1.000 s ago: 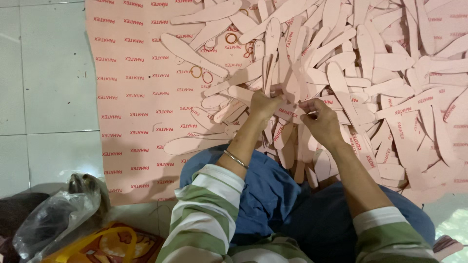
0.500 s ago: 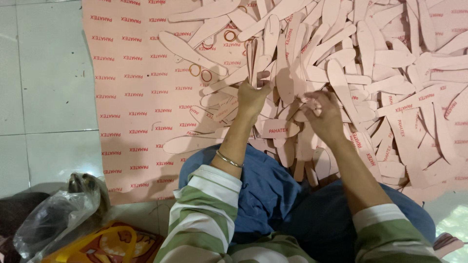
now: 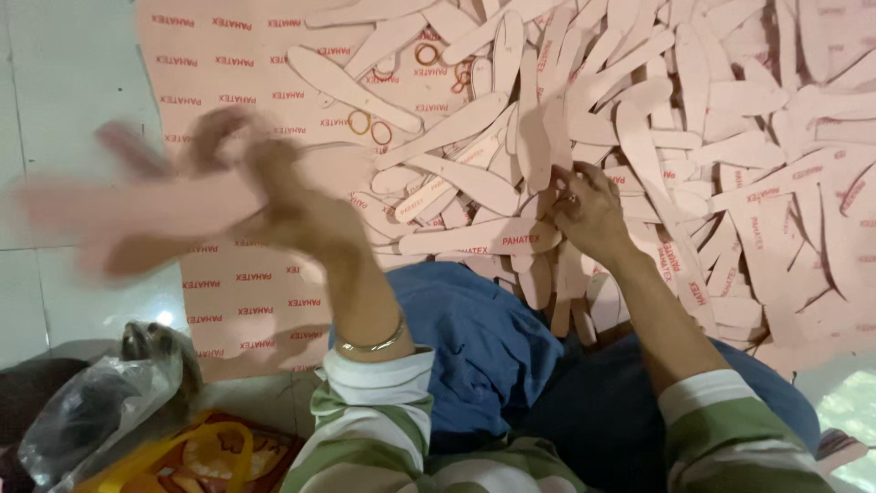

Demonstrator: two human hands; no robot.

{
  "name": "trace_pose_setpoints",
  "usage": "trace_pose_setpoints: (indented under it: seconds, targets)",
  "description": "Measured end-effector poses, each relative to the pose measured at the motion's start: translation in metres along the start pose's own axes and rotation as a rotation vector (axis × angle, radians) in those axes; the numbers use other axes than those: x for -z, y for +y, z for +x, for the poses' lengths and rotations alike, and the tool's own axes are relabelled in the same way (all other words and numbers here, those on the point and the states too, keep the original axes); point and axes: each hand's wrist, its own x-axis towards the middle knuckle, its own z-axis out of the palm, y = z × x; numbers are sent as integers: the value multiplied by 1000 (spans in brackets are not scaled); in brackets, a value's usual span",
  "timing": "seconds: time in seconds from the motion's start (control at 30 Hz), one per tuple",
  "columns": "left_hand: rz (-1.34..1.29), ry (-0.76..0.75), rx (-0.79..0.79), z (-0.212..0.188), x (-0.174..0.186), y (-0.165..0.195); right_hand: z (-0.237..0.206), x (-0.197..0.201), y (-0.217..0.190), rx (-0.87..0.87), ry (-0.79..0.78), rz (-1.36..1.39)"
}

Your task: The person sits on the floor and repeatedly picks up pink shoe insoles from a large pile, aligns them, and stacks them into a neat pile. The person handles the insoles by hand, occasionally adjusting their position to ensure alignment.

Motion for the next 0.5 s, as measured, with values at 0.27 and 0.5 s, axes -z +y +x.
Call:
trace_pose_setpoints:
  seconds: [0.27, 0.5]
  targets:
    - [-196, -20, 551, 16, -5, -20, 2, 10, -24, -13, 4, 40]
    - [-401, -1018, 1145, -31, -18, -39, -1, 7, -42, 53, 18, -162]
